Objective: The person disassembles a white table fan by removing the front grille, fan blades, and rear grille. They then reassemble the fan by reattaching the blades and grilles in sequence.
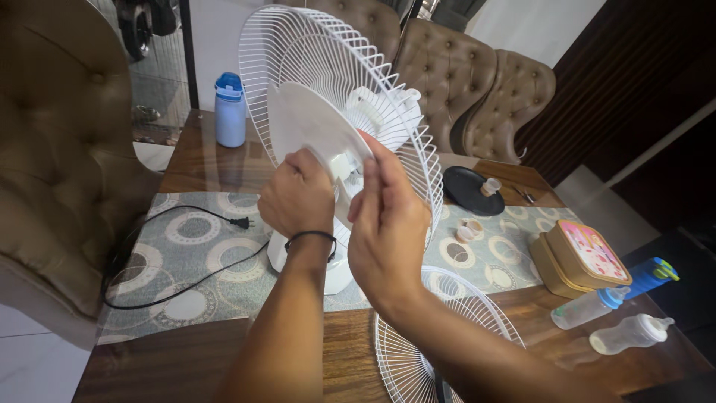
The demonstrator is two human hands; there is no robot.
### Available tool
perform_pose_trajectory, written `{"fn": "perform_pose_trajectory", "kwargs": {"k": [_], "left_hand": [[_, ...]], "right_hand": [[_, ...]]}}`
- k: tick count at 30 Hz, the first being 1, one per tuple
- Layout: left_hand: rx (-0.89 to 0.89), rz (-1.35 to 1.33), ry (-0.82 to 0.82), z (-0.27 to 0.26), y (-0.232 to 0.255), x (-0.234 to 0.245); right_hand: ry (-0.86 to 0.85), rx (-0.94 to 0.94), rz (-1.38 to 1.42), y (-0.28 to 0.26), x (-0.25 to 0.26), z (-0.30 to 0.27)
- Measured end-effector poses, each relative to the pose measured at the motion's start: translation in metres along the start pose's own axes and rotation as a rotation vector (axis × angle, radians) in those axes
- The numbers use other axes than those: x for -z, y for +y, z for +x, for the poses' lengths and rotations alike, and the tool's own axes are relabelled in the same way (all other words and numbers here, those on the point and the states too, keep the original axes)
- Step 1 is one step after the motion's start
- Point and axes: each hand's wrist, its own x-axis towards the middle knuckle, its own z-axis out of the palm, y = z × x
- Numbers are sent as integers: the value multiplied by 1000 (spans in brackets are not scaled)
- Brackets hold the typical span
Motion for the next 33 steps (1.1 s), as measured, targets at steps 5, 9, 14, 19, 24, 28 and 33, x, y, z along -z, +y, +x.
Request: {"fn": "perform_pose_trajectory", "kwargs": {"k": [5, 9, 14, 19, 24, 28, 33], "left_hand": [[225, -33, -188, -1, 15, 10], [337, -48, -301, 5, 20, 13], [237, -115, -557, 5, 12, 21], [229, -209, -278, 15, -41, 23], [92, -296, -729, 22, -116, -16], [-150, 83, -1098, -10, -136, -70], [-284, 268, -1233, -25, -149, -122]], "right_hand": [[31, -30, 124, 16, -1, -14], [51, -23, 190, 38, -2, -20], [194, 192, 38, 72, 25, 26], [74, 297, 76, 75, 60, 82], [-58, 197, 40, 61, 87, 92], [-122, 116, -313, 47, 100, 82], [-340, -105, -568, 49, 112, 74]]}}
